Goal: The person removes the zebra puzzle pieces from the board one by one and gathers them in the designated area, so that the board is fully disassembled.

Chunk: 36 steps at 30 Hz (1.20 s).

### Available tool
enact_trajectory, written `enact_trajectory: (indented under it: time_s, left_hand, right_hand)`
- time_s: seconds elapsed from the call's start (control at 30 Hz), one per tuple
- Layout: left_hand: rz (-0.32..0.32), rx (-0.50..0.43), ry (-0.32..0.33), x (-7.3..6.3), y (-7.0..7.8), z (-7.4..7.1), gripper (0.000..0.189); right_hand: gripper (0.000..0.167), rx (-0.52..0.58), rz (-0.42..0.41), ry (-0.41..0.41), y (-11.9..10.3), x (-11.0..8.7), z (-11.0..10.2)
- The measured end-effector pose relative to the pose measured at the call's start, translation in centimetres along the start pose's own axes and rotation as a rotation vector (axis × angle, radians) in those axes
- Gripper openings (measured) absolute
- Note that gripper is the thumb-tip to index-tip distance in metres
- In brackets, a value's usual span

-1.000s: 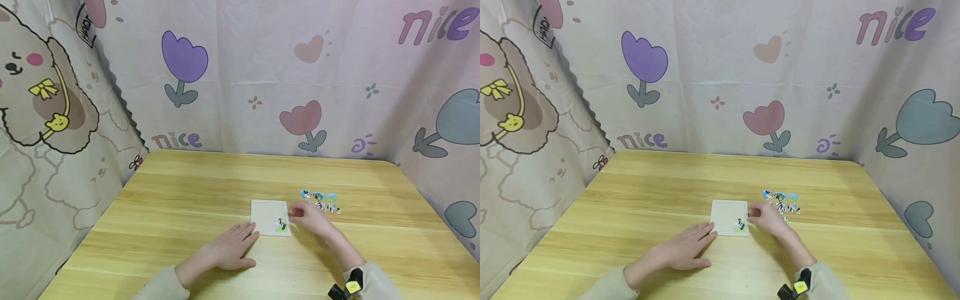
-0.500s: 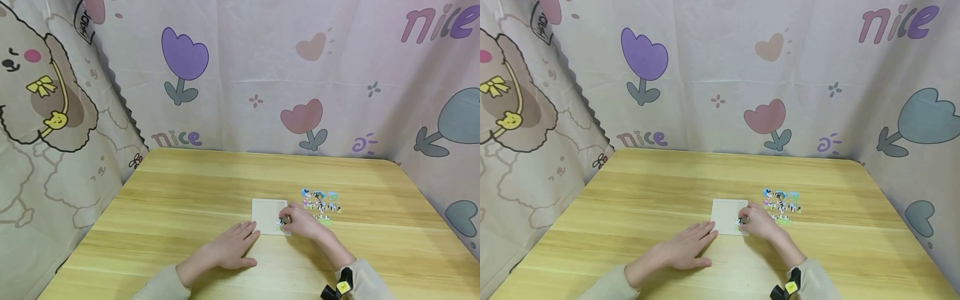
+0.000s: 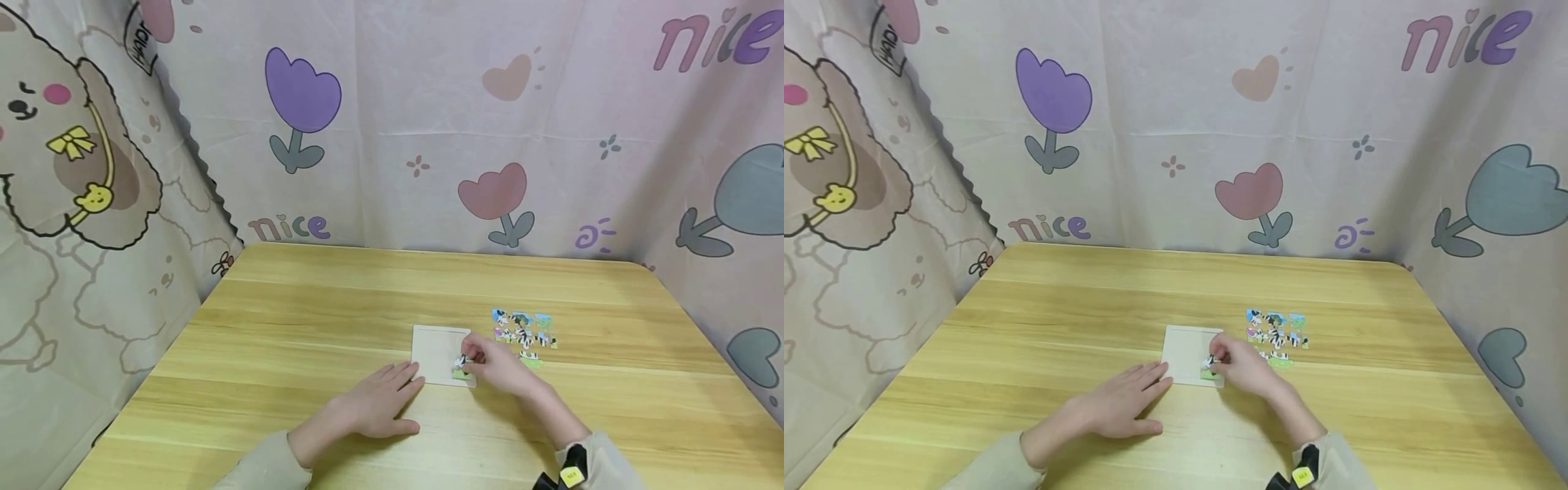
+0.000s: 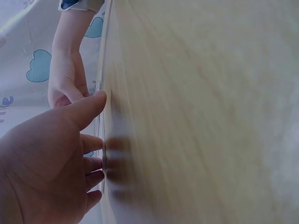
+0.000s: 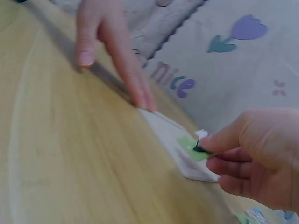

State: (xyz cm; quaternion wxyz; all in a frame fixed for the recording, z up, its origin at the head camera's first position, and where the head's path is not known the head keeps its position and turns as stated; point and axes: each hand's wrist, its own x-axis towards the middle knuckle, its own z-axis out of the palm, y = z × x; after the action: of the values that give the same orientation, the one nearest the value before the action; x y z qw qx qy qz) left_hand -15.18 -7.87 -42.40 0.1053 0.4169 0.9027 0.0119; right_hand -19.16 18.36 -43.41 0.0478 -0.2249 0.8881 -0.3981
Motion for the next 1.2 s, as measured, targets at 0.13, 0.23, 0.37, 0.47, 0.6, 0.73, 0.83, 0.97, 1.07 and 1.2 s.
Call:
enact_trajectory:
  time_s: [0.13, 0.23, 0.37, 0.47, 0.6, 0.73, 0.83, 0.97, 1.07, 1.2]
  left_hand:
    - [0.005, -0.003, 0.002, 0.0, 0.0, 0.0, 0.073]
    - [0.008, -0.006, 0.002, -0.1, -0.1, 0.0, 0.073]
    - [0.013, -0.015, 0.0, 0.0, -0.2, 0.1, 0.073]
    - [0.015, -0.019, 0.005, 0.1, -0.2, 0.2, 0.073]
    - [0.007, -0.013, 0.004, 0.1, -0.2, 0.2, 0.074]
    - [0.005, -0.009, -0.003, 0.2, -0.2, 0.1, 0.074]
    - [0.004, -0.005, -0.001, 0.1, -0.1, 0.1, 0.074]
    - [0.006, -0.005, 0.001, 0.1, -0.1, 0.0, 0.074]
    - [0.007, -0.008, 0.0, 0.0, 0.0, -0.1, 0.073]
    - [0.005, -0.001, -0.003, -0.1, 0.1, -0.1, 0.074]
  right_hand:
    - [0.017, 0.104, 0.007, 0.026, 1.1, -1.4, -1.8]
    - [0.021, 0.12, 0.028, 0.021, 2.3, -2.7, -3.7]
    - [0.025, 0.104, 0.088, 0.009, 4.1, -4.8, -6.3]
    - [0.026, 0.105, 0.142, 0.029, 5.5, -6.1, -7.8]
    - [0.027, 0.092, 0.218, 0.078, 6.9, -7.2, -9.2]
    - [0.027, 0.043, 0.274, 0.111, 7.7, -7.5, -9.7]
    - [0.026, -0.022, 0.306, 0.131, 8.0, -7.3, -9.5]
    - [0.027, -0.094, 0.345, 0.154, 8.2, -7.0, -9.1]
    - [0.026, -0.119, 0.346, 0.17, 8.1, -6.8, -9.0]
    - [0.021, -0.153, 0.327, 0.192, 8.1, -6.8, -8.7]
